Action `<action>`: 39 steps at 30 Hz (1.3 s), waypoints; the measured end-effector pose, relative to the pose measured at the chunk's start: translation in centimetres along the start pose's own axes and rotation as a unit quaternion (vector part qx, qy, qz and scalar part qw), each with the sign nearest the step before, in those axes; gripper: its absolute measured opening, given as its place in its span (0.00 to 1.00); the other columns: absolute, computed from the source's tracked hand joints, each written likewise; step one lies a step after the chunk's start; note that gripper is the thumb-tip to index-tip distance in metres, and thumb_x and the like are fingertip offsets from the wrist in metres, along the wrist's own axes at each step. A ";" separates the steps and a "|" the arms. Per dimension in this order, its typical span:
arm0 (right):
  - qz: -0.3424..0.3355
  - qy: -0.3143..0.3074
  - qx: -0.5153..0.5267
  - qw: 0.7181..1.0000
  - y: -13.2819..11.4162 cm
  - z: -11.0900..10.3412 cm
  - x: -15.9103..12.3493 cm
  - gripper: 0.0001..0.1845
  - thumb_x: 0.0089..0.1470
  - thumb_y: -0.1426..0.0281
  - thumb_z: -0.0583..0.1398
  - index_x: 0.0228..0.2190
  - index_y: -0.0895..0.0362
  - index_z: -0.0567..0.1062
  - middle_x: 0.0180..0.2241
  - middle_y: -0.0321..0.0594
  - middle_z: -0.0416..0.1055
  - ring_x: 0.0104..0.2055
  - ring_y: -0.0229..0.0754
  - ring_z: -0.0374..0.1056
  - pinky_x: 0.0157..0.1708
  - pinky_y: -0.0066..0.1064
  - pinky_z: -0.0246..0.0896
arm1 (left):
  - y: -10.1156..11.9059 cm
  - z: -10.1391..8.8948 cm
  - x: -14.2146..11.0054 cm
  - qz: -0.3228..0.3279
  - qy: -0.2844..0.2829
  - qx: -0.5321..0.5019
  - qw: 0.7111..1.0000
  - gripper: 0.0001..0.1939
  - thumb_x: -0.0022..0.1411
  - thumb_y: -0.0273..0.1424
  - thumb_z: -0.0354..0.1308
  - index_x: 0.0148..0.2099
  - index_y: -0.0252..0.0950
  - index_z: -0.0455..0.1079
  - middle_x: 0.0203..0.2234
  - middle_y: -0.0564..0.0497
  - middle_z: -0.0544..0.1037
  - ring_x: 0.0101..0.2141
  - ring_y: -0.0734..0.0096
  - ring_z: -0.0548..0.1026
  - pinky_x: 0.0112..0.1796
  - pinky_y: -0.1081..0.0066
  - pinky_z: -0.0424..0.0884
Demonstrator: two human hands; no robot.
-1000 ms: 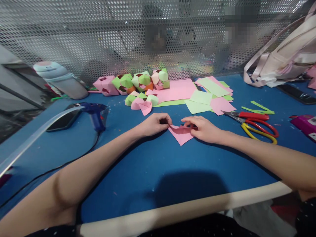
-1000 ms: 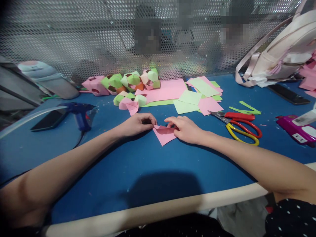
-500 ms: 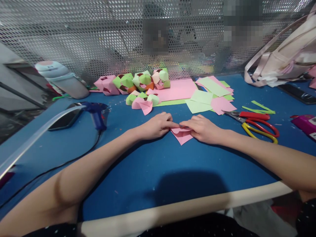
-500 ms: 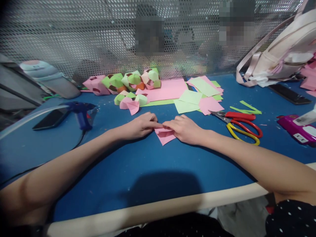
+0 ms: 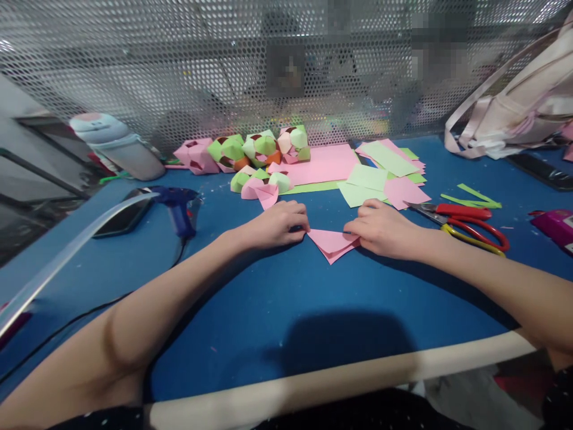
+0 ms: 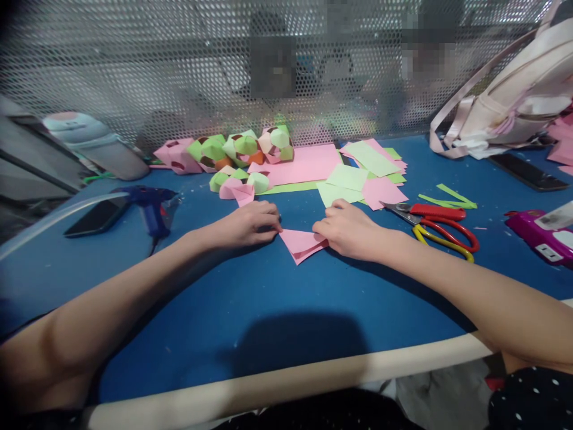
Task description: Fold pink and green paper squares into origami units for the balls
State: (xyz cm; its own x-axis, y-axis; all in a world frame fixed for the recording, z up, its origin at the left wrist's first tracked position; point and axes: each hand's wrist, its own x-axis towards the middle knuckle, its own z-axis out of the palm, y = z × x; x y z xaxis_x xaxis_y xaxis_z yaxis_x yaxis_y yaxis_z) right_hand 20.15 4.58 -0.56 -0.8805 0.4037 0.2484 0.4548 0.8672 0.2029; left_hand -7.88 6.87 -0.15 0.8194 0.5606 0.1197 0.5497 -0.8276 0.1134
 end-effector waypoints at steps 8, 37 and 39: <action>0.092 0.063 0.106 0.988 0.5 0.4 -0.3 0.16 0.56 0.76 0.54 0.46 0.60 0.72 0.37 0.44 0.76 0.37 0.43 0.69 0.44 0.37 0.54 | 1.3 -0.2 0.3 -0.068 0.025 -0.184 0.980 0.21 0.55 0.26 0.54 0.52 0.36 0.66 0.47 0.46 0.72 0.46 0.64 0.70 0.48 0.64 0.66; 0.314 0.239 0.583 0.710 -2.8 1.7 1.5 0.29 0.48 0.73 0.59 0.52 0.56 0.59 0.34 0.36 0.64 0.29 0.35 0.62 0.30 0.31 0.62 | 7.9 2.3 1.9 -0.288 0.235 -0.660 0.653 0.20 0.50 0.32 0.65 0.46 0.32 0.74 0.40 0.43 0.80 0.38 0.60 0.78 0.41 0.64 0.73; 0.316 0.226 0.603 0.697 -3.0 1.6 1.5 0.28 0.48 0.73 0.60 0.51 0.55 0.60 0.34 0.36 0.66 0.30 0.36 0.64 0.31 0.32 0.64 | 8.0 2.4 1.9 -0.290 0.245 -0.656 0.652 0.20 0.50 0.31 0.65 0.46 0.32 0.73 0.39 0.44 0.80 0.37 0.61 0.78 0.41 0.63 0.73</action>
State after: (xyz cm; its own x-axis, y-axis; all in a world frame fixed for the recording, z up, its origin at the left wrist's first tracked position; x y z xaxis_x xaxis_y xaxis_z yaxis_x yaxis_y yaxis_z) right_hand 17.24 3.03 -2.30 -0.2989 0.9195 0.2552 0.0506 0.2823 -0.9580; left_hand -1.57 1.28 -1.38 0.2082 0.9766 -0.0534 -0.1331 0.0824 0.9877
